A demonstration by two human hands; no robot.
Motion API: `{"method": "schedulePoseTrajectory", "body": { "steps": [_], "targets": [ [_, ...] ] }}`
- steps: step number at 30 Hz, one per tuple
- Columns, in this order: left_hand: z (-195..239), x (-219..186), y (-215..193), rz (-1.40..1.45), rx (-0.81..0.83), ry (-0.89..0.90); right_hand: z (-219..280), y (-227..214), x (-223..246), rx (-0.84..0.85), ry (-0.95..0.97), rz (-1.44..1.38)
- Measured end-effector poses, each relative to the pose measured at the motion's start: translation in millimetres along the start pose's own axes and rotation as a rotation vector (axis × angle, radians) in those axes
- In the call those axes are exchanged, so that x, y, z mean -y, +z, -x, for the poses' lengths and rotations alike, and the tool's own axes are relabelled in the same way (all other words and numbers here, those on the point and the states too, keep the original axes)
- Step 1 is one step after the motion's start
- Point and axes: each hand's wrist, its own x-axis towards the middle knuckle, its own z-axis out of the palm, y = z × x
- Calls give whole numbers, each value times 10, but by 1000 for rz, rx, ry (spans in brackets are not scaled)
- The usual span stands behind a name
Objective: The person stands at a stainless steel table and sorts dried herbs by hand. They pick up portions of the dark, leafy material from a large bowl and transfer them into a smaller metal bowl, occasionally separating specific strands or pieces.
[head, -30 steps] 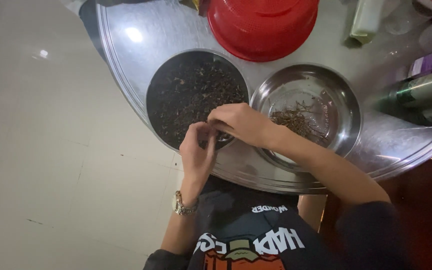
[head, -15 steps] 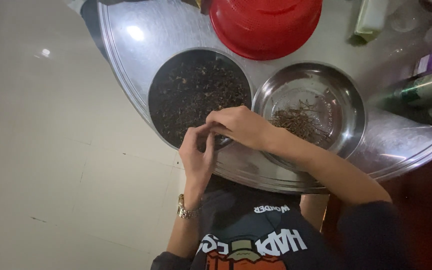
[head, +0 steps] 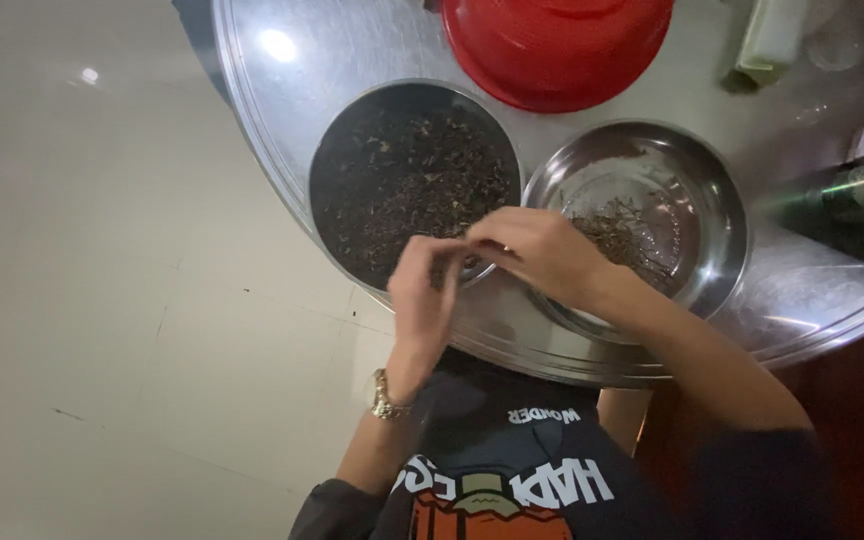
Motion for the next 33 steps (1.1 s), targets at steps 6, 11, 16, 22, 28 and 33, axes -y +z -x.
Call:
{"method": "schedulePoseTrajectory", "body": {
  "steps": [6,11,16,22,28,33],
  "targets": [
    [111,-32,602,174,157,138,688,-136,-56,-283,110,134],
    [132,-325,857,-37,410,297,1338,-222,-248,-361,216,242],
    [110,-557,919,3,630,313,1671,-241,-238,-398,270,334],
    [-202,-589,496,-55,800,63,1881,-200,-307,-385,286,335],
    [-387,-74,-351,-371,440,-174,1831,-147,-298,-389,244,310],
    [-294,311,-492,-775,485,-51,1638,-172,-294,-268,146,324]
  ]
}}
